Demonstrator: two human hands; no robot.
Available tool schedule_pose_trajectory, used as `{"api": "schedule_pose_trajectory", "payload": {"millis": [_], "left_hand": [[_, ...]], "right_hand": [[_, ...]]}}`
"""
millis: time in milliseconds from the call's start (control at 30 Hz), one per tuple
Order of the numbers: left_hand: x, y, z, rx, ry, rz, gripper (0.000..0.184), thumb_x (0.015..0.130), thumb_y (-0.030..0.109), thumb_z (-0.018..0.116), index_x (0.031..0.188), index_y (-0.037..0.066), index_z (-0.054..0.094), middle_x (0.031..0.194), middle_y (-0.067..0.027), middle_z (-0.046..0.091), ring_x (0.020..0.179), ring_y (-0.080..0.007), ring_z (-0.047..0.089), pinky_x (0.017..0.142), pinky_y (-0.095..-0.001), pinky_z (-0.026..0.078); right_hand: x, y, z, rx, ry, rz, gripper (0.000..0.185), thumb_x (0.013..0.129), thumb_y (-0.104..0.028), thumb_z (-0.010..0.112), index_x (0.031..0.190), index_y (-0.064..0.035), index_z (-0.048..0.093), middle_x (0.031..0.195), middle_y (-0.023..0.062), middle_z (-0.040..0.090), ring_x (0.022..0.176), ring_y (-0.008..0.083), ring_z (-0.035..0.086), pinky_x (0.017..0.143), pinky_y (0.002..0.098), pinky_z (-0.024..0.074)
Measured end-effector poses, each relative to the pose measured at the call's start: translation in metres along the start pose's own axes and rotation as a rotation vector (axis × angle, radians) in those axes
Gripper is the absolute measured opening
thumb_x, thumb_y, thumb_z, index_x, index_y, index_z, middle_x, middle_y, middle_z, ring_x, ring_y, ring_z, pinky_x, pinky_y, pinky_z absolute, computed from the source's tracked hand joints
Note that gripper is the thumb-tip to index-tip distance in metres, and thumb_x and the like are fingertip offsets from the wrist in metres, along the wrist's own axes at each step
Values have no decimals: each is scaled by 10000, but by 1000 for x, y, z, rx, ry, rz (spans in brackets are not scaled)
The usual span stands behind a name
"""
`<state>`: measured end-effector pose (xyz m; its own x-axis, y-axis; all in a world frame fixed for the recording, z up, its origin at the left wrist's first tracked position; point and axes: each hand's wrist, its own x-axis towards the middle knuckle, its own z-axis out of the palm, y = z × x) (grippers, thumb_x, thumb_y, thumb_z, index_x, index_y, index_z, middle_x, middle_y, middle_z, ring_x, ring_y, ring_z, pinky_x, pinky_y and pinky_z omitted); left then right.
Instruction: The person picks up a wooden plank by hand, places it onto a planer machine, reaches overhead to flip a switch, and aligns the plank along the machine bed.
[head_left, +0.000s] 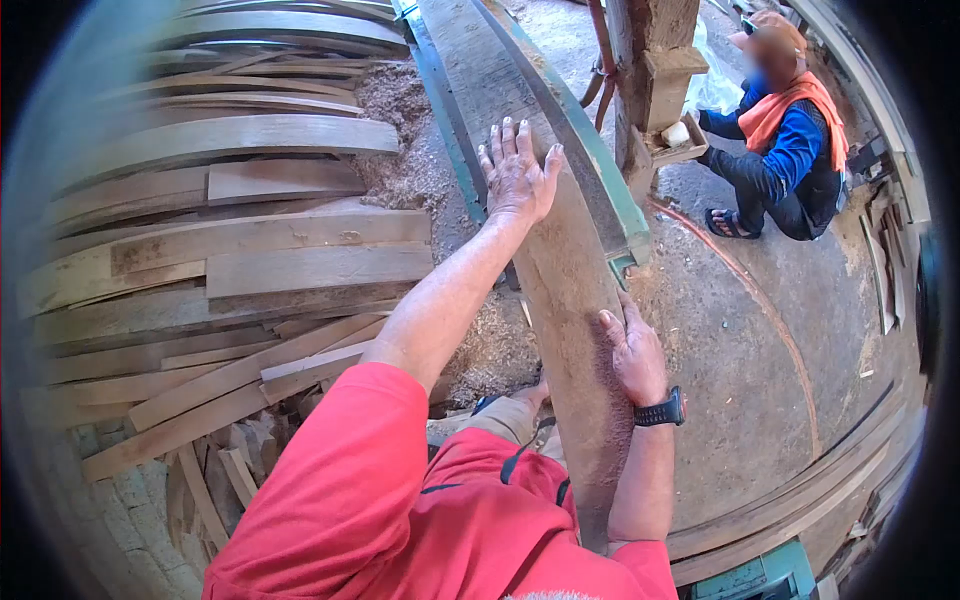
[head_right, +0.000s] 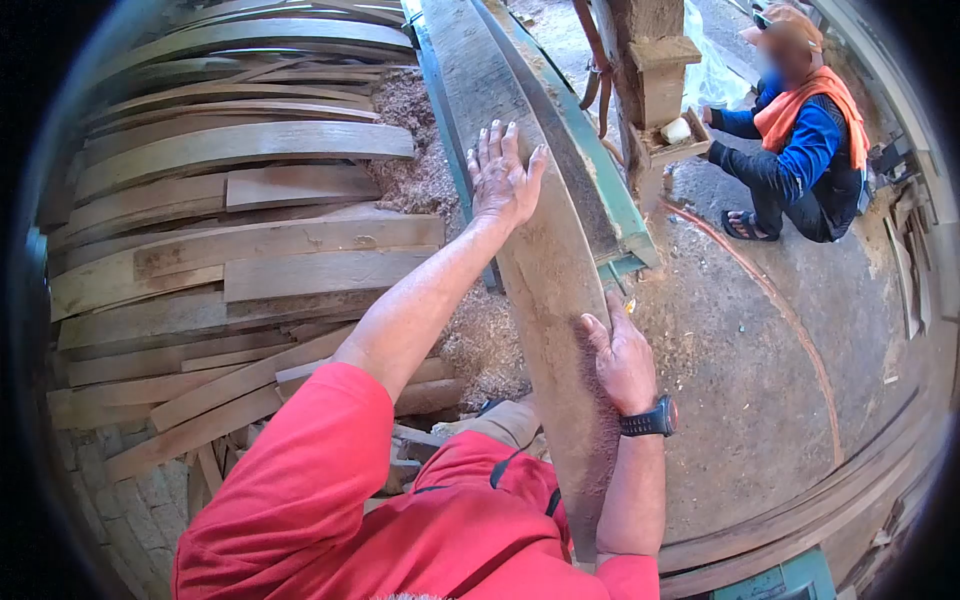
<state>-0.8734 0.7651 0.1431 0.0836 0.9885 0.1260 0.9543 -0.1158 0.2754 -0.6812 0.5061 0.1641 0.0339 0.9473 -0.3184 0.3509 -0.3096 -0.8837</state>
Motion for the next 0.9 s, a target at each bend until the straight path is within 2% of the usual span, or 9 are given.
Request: {"api": "schedule_pose_trajectory", "payload": {"millis": [300, 367, 400, 467, 500, 567, 700, 767, 900], "left_hand": [[2, 0, -1, 13, 9, 12, 799, 1113, 588, 488, 1680, 34, 387, 1792, -209, 298, 1689, -395, 193, 1367, -585, 111], [2, -1, 1, 31, 23, 14, 794, 1115, 585, 485, 1688, 46, 381, 1797, -208, 292, 1689, -401, 195, 1368, -578, 115], [1, 0, -1, 12, -31, -7, 832, 1117, 612, 446, 1729, 62, 322, 1821, -199, 246, 1710, -382, 130, 1372, -589, 56], [2, 1, -2, 46, -35, -1, 825, 1120, 610, 446, 1725, 62, 329, 1820, -197, 249, 1708, -381, 140, 1372, -586, 64], [3, -2, 2, 60, -22, 10, 819, 1122, 607, 448, 1722, 61, 333, 1820, -197, 250, 1706, -383, 147, 1371, -585, 70], [4, -6, 7, 69, -38, 41, 814, 1124, 604, 450, 1719, 60, 337, 1820, -196, 251, 1704, -386, 154, 1371, -585, 76], [4, -8, 9, 75, -12, 37, 802, 1126, 598, 456, 1706, 54, 356, 1808, -201, 274, 1693, -401, 185, 1364, -593, 97], [9, -7, 9, 64, -6, 56, 800, 1126, 599, 456, 1703, 52, 360, 1804, -202, 282, 1690, -404, 192, 1362, -596, 102], [8, -13, 12, 79, 9, 76, 799, 1124, 610, 458, 1691, 53, 379, 1791, -211, 303, 1681, -412, 214, 1354, -600, 117]], "right_hand": [[2, 0, 0, -15, 20, 4, 711, 1129, -503, 574, 1578, 46, 520, 1418, 347, 669, 1313, 496, 657, 1084, 522, 529], [1, -3, 0, -100, -1, 62, 698, 1131, -508, 560, 1571, 33, 532, 1426, 343, 665, 1316, 494, 654, 1087, 529, 531], [1, 3, 2, -106, 27, 81, 698, 1131, -508, 560, 1571, 33, 532, 1426, 343, 665, 1316, 494, 654, 1087, 529, 531], [0, 19, 9, -124, 51, -33, 708, 1128, -528, 549, 1580, 17, 524, 1412, 340, 674, 1298, 492, 664, 1081, 536, 538], [0, 14, 5, -124, 85, -5, 708, 1128, -528, 549, 1580, 17, 524, 1412, 340, 674, 1298, 492, 664, 1081, 536, 538], [-2, 3, 1, -116, -3, 60, 728, 1122, -544, 547, 1590, 13, 509, 1412, 336, 675, 1283, 487, 672, 1074, 537, 543], [-2, 5, 2, -111, 33, -1, 750, 1117, -558, 547, 1600, 12, 488, 1423, 320, 675, 1274, 487, 676, 1059, 539, 549], [-1, 9, 3, -125, 76, -19, 762, 1114, -570, 547, 1602, 10, 478, 1412, 330, 675, 1261, 496, 680, 1051, 545, 552], [-1, 11, 4, -99, 6, 26, 772, 1113, -598, 519, 1602, -2, 468, 1358, 361, 686, 1227, 517, 686, 1033, 568, 554]]}}
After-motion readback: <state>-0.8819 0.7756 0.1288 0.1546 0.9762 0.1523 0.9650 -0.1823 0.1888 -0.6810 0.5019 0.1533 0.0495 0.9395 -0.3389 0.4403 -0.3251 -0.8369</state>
